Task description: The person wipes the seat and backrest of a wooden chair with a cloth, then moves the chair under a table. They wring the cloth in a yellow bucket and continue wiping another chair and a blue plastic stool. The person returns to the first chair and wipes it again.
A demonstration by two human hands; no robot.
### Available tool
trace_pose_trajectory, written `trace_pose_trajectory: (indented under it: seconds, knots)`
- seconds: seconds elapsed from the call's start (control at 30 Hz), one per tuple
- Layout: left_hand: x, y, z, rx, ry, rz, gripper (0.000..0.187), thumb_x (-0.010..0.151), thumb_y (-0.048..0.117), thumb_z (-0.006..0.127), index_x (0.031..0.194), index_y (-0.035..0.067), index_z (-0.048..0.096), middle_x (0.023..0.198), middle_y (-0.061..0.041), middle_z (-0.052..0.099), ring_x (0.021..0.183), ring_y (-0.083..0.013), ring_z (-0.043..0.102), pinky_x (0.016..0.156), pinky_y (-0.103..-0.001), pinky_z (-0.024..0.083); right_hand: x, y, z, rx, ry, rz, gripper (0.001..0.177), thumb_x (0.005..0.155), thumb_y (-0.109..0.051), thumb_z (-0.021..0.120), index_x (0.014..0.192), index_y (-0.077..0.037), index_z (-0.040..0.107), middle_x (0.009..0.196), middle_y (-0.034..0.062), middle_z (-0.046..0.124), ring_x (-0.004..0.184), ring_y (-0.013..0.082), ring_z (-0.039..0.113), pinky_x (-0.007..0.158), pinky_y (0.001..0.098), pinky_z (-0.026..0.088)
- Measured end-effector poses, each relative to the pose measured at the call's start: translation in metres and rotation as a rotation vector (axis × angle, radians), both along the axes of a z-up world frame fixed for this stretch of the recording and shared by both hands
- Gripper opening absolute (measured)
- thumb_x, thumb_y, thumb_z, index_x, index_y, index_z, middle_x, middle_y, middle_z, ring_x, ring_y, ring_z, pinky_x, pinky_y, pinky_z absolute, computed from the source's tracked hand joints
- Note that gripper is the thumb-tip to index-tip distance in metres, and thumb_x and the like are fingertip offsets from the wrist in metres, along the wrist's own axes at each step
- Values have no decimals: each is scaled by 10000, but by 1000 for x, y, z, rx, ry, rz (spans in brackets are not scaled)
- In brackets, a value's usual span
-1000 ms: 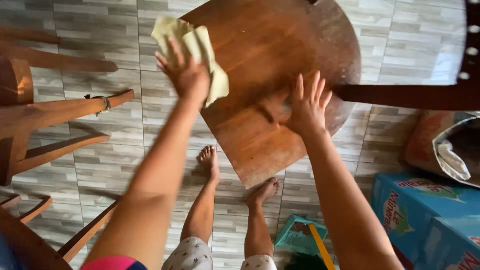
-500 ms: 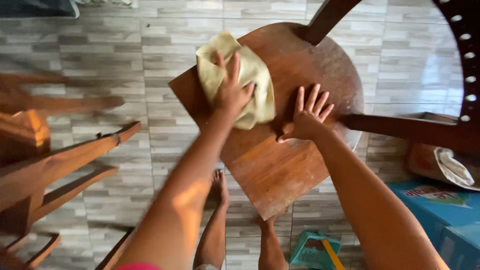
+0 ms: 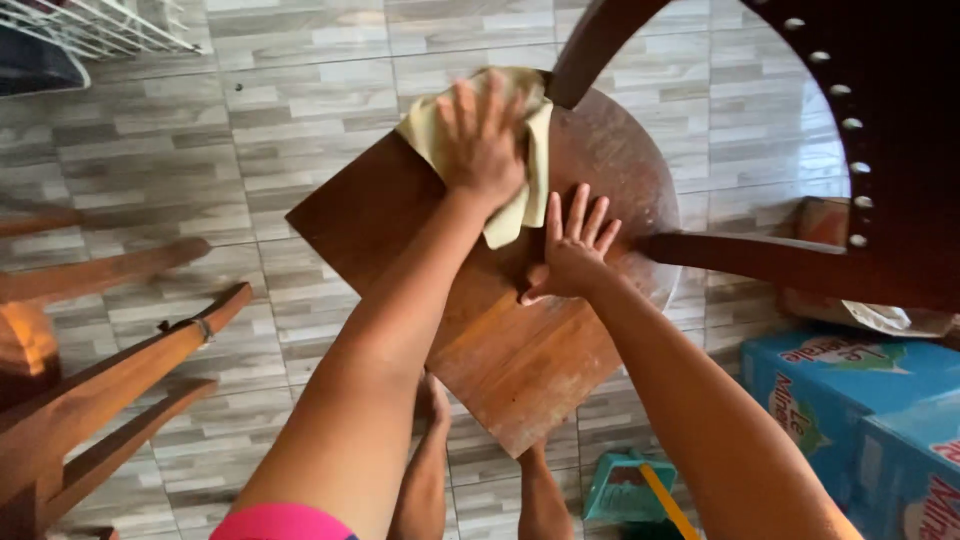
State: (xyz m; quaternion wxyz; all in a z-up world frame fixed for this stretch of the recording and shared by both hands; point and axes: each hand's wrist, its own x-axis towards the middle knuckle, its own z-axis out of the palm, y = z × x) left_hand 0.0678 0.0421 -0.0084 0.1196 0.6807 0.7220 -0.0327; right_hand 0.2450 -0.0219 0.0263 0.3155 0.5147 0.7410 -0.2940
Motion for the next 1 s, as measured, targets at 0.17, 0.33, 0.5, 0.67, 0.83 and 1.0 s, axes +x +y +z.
trace_pose_trajectory:
  seconds: [0.17, 0.33, 0.5, 0.67, 0.83, 1.0]
  knots:
    - [2, -80, -20, 178, -560, -431, 596, 864, 253, 595, 1420, 105, 438, 1498, -148, 404, 1398, -405, 331, 1135, -509, 251, -1, -2, -10, 0, -71, 61, 1201, 609, -625, 834, 1477, -167, 143, 1553, 359, -342, 1395, 639, -276, 1048, 782, -30]
    - [-37, -104, -18, 557, -1017, -177, 312, 1019, 102, 562, 1324, 162, 530, 1396, -77, 563, 1349, -295, 541, 1154, -404, 445, 8, -4, -18, 90, 127, -51, 1409, 616, -627, 812, 1552, -92, -94, 1516, 294, -291, 1382, 578, -239, 1043, 795, -44]
    - [-54, -63, -5, 571, -369, -36, 704, 724, 254, 737, 1343, 68, 459, 1293, -210, 579, 1140, -447, 550, 878, -548, 370, 19, -24, -44, 217, 492, -198, 831, 868, -392, 660, 1564, -198, 249, 1598, 297, 21, 1447, 542, 108, 1117, 676, 190]
    - [-22, -67, -8, 131, -360, -121, 512, 876, 84, 663, 1370, 100, 531, 1111, -171, 643, 1032, -396, 604, 943, -529, 422, -11, -82, -47, 441, 783, -503, 389, 847, -185, 767, 1129, -25, 554, 1086, 206, 615, 1004, 359, 613, 844, 453, 502]
    - [-67, -79, 42, 444, -618, 17, 90, 829, 35, 706, 882, 92, 752, 953, -138, 639, 915, -347, 626, 792, -462, 500, 22, -68, 6, 695, 901, -582, 199, 826, -42, 744, 930, -52, 576, 843, 140, 582, 762, 334, 564, 670, 415, 495]
    - [-102, -126, 105, 592, -760, -172, 98, 835, -19, 714, 862, 34, 636, 1081, -116, 616, 1022, -307, 601, 853, -386, 497, 85, -62, 68, 1124, 774, -116, 252, 816, -44, 777, 983, -39, 588, 1019, 155, 579, 966, 379, 535, 840, 500, 428]
